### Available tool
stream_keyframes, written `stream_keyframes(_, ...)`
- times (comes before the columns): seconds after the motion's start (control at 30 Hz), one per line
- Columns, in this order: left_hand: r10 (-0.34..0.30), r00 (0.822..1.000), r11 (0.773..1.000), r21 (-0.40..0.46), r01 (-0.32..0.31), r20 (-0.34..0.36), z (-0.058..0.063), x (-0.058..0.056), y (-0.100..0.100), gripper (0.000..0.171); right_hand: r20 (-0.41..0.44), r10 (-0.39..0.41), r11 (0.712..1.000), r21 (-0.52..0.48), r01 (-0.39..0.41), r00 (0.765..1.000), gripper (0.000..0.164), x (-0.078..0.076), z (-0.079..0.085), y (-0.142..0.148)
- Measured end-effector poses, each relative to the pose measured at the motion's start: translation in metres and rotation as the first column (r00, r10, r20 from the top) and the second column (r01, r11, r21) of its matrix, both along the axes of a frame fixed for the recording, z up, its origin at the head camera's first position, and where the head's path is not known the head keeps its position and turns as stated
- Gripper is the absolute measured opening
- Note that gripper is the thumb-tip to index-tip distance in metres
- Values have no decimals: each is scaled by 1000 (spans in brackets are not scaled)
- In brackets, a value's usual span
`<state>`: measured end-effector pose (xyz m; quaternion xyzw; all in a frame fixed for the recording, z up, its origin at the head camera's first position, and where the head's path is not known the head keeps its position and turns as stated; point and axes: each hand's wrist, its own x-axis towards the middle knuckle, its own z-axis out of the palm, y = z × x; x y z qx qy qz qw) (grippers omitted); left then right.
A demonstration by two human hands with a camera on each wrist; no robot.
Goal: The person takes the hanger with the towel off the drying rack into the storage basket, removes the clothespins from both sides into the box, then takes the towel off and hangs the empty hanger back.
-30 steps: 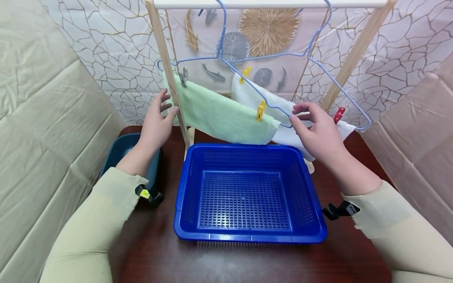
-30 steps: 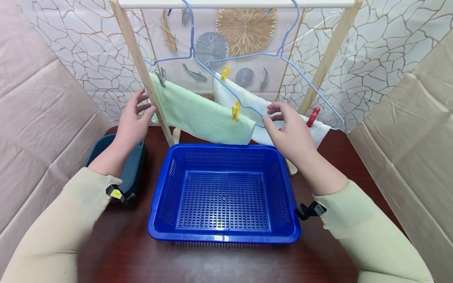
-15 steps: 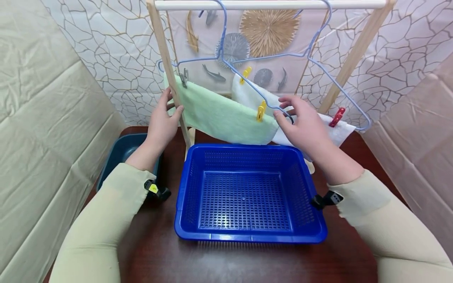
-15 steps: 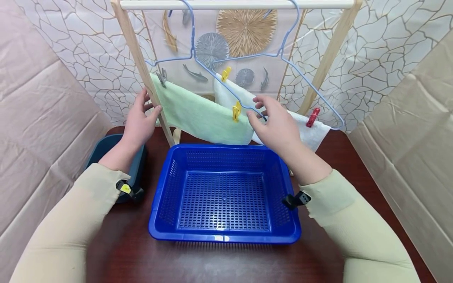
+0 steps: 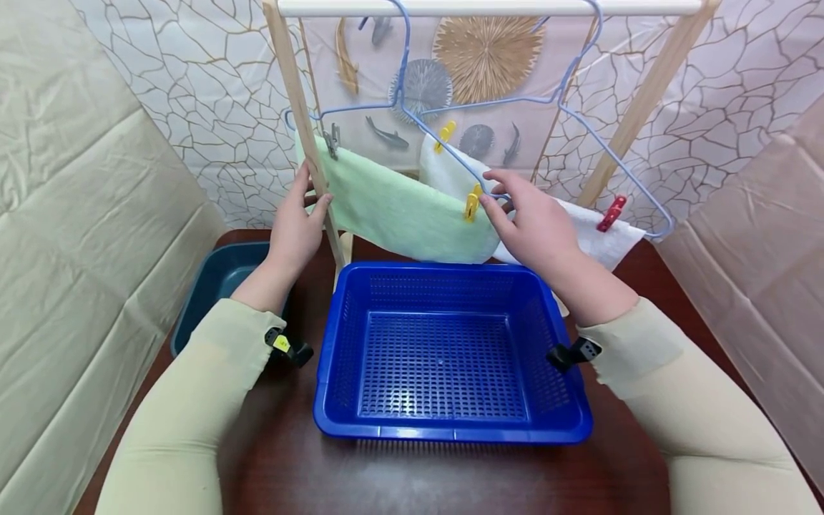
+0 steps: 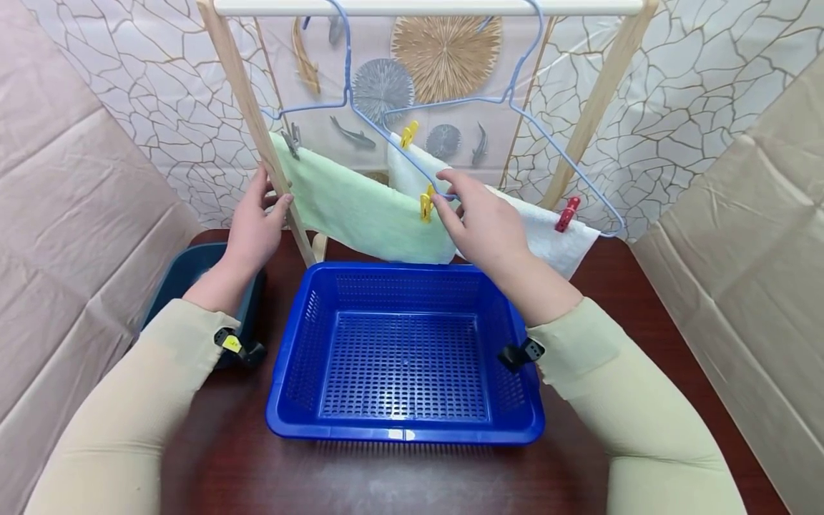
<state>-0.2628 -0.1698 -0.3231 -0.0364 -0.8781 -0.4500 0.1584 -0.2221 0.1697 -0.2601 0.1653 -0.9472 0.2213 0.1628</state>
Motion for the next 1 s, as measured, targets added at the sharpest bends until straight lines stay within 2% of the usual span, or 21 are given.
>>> stream_keyframes(0.33, -18, 1000, 1000, 7, 18, 14, 0, -1, -1, 60, -38, 32, 999, 25, -31, 999, 39, -6, 0, -5)
stream_keyframes(0.67, -16, 1000, 1000, 1, 16, 21, 0, -1, -2, 63, -68, 56, 998, -38, -58, 996, 35, -8, 0, -6)
stream_keyframes(1.0, -17, 1000, 1000, 15, 16, 19, -1, -2, -2, 62, -90, 45, 995, -79, -53, 995, 32, -8, 0, -7)
